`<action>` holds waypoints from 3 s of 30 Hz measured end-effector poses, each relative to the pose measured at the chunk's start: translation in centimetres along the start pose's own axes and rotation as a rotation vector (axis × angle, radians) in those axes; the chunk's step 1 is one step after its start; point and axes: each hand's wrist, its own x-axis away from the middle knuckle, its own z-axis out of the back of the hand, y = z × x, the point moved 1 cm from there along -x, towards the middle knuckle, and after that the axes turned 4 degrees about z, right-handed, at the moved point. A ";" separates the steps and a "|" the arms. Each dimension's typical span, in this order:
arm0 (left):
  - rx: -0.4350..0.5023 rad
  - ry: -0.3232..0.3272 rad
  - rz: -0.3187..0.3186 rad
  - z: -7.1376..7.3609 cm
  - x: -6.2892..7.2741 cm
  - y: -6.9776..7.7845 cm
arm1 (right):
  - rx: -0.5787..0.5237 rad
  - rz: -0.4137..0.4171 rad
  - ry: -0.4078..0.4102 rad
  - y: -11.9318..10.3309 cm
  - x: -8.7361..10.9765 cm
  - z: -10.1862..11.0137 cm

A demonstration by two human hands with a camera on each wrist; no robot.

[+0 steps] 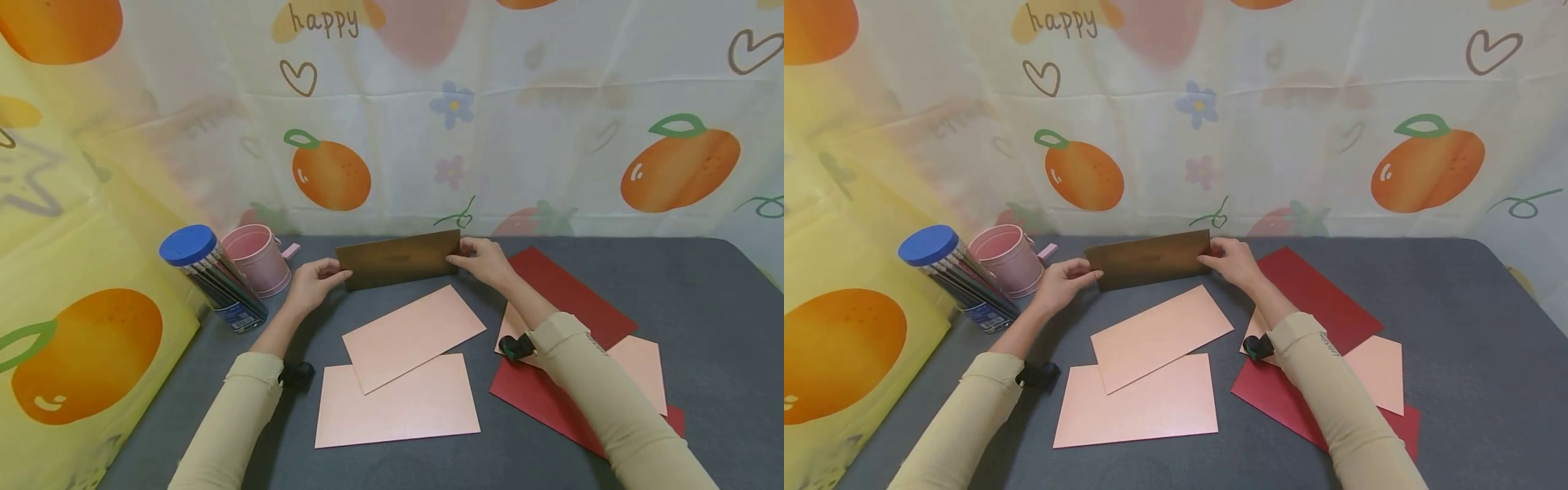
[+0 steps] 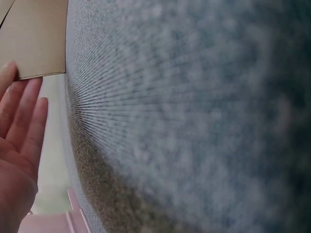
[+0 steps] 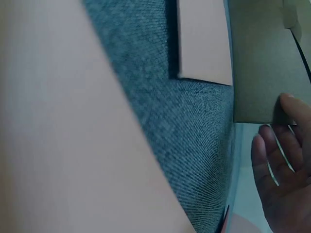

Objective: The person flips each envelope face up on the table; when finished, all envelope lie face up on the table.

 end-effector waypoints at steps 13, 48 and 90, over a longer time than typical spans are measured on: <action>-0.065 -0.082 -0.016 -0.4 -0.1 -1.0 | 0.150 0.038 -0.099 0.3 -0.1 -0.2; 0.081 0.120 0.329 -1.3 -1.8 -1.2 | -0.041 -0.229 -0.014 -0.7 -1.1 -2.5; -0.140 0.050 0.231 -2.0 -1.6 -0.6 | 0.054 -0.231 -0.110 -1.1 -1.2 -3.3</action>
